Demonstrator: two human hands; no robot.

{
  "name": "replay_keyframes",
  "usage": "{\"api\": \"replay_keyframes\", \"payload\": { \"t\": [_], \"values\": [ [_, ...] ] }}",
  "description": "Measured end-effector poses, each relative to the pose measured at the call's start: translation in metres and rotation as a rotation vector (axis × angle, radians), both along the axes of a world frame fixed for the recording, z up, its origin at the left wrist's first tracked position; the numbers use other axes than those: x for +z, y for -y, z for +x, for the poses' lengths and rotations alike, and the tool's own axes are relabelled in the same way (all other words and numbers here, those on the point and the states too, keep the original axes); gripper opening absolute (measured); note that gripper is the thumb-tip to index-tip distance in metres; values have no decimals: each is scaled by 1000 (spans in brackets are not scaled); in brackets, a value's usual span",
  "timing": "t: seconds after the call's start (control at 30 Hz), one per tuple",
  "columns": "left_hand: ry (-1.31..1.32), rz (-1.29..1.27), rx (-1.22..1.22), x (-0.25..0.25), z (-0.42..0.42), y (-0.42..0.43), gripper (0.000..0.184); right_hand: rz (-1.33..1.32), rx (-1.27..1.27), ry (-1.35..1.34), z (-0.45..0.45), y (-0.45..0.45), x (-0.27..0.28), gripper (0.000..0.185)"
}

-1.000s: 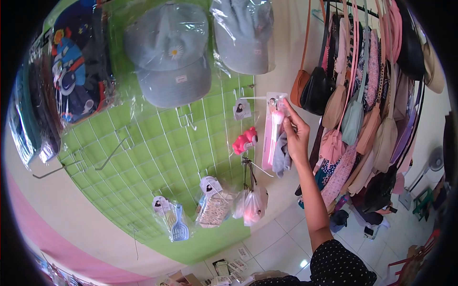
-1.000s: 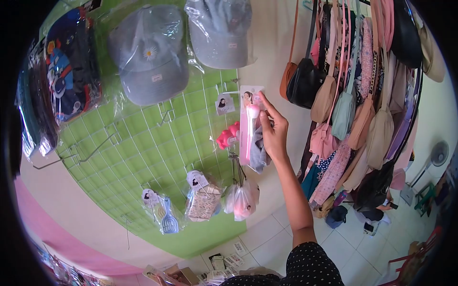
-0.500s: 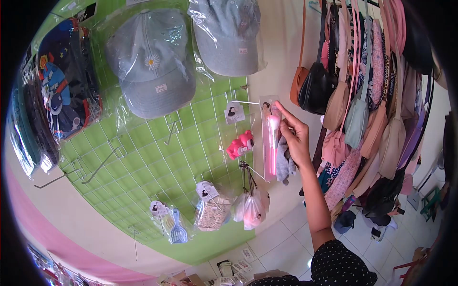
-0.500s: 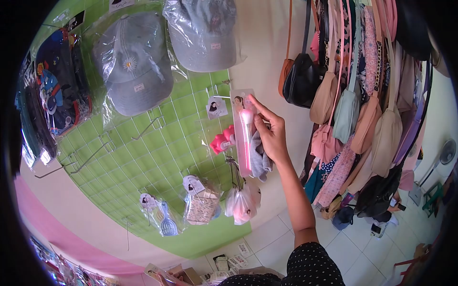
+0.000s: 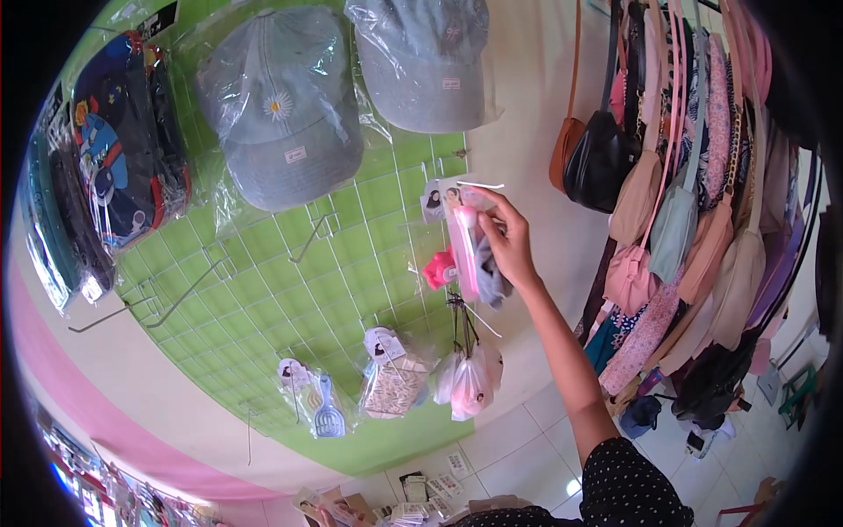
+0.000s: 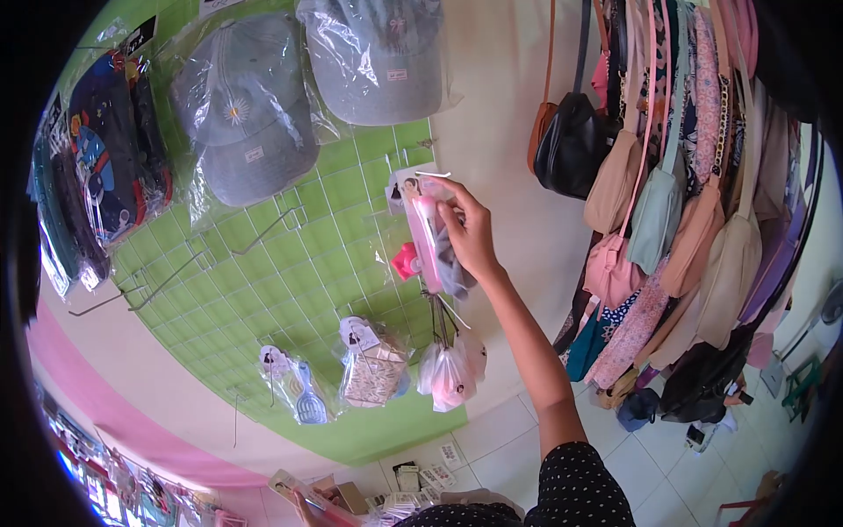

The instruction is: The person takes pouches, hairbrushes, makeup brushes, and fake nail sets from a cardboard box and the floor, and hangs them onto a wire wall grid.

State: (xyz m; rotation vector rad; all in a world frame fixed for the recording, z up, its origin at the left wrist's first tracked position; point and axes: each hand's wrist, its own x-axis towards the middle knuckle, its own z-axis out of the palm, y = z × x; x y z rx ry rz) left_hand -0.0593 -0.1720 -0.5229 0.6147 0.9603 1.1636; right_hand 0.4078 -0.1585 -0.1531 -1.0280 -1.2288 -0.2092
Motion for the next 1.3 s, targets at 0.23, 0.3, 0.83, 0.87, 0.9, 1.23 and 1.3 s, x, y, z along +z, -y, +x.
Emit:
{"api": "replay_keyframes", "payload": {
  "t": [0.23,0.3,0.83,0.87,0.9,1.23,1.3],
  "values": [
    [-78,-7,72,39,8,33,52,0,-131,63,12,-41,-13,30],
    [-266,23,154,65,23,53,57,63,-179,91,9,-39,-16,33],
    [290,731,-959,387,300,13,50,-74,-176,140,-83,98,-1,69],
    [293,734,-962,393,312,8,50,-71,-180,143,-74,96,3,69],
    [295,771,-1016,395,324,1,53,-45,-239,186,-65,92,6,70],
    [378,710,-1083,393,367,-16,62,-25,-277,165,-32,79,10,59],
    [365,701,-1087,393,368,-18,62,-46,-282,166,-32,80,10,58]
  ]
}}
